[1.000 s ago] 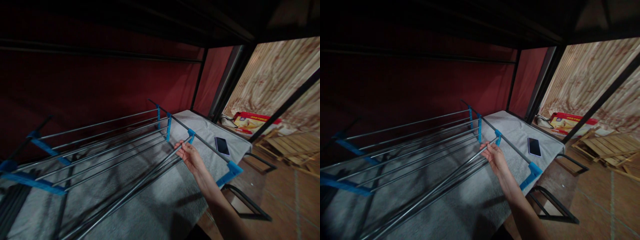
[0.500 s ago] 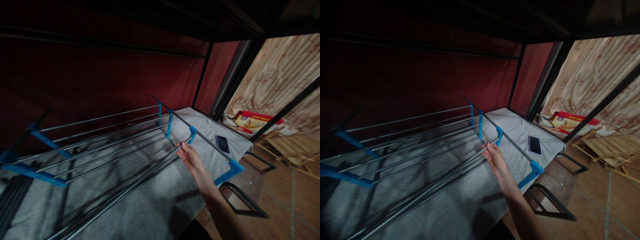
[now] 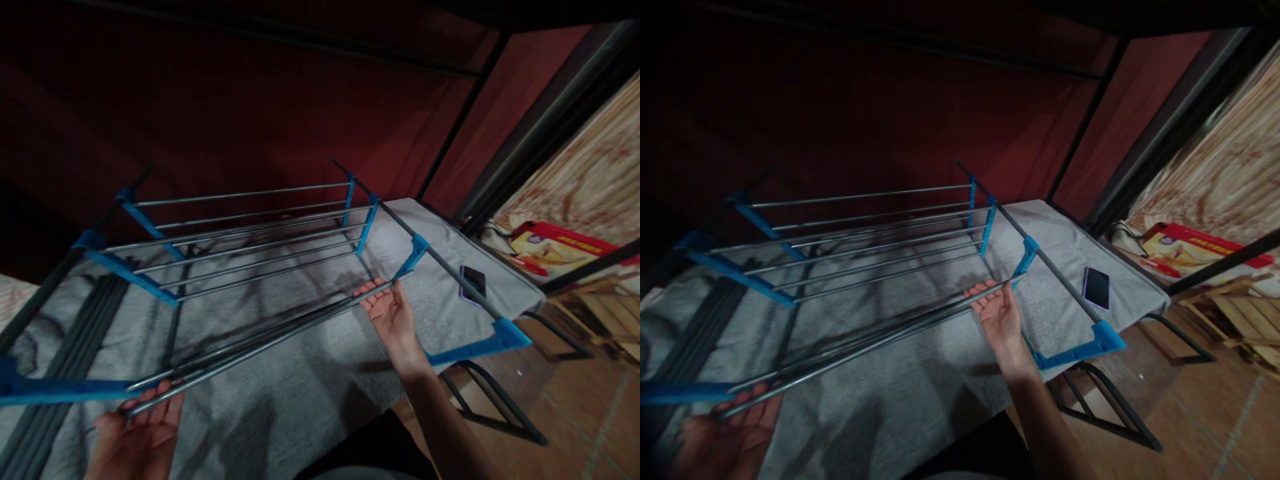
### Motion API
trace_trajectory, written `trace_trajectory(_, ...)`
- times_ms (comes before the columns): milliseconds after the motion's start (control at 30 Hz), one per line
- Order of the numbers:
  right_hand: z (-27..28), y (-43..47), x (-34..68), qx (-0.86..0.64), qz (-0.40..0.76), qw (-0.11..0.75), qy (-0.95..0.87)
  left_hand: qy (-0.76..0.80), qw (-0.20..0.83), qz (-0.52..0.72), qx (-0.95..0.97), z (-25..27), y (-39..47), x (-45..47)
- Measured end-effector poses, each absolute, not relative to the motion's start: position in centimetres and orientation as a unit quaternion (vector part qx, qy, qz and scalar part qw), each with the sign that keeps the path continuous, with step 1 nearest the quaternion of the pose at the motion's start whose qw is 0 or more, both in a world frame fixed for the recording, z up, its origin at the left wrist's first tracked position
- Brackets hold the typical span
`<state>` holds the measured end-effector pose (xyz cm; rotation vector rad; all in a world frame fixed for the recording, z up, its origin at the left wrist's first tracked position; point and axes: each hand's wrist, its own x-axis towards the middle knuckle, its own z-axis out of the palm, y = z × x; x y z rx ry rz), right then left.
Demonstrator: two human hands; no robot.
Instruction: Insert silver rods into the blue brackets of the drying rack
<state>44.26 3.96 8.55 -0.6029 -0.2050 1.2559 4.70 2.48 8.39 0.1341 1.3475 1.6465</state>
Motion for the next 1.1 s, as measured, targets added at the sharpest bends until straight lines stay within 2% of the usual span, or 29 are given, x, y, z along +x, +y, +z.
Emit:
trace_trajectory(167, 7.9, 3.7, 43.4, -0.253, 0.550, 0.792, -0.076, 0.561, 0.459, 0.689, 0.003, 8.8, 3.3, 5.9)
trace_trajectory(367, 6.9, 3.1, 43.6, -0.291, 0.534, 0.790, -0.084, 0.491, 0.470, 0.731, 0.062, 9.0, 2.2, 6.5)
trace_trajectory(567, 5.1, 1.8, 44.2, -0.306, 0.542, 0.780, -0.063, 0.488, 0.461, 0.740, 0.047, 9.2, 2.3, 7.2)
trace_trajectory(900, 0.4, -0.8, 47.9, -0.520, 0.541, 0.660, -0.039, 0.457, 0.510, 0.718, 0.121, 8.6, 1.1, 7.3)
trace_trajectory(1100, -1.6, -1.2, 50.5, -0.597, 0.510, 0.618, -0.053, 0.471, 0.480, 0.723, 0.156, 8.6, 0.6, 7.3)
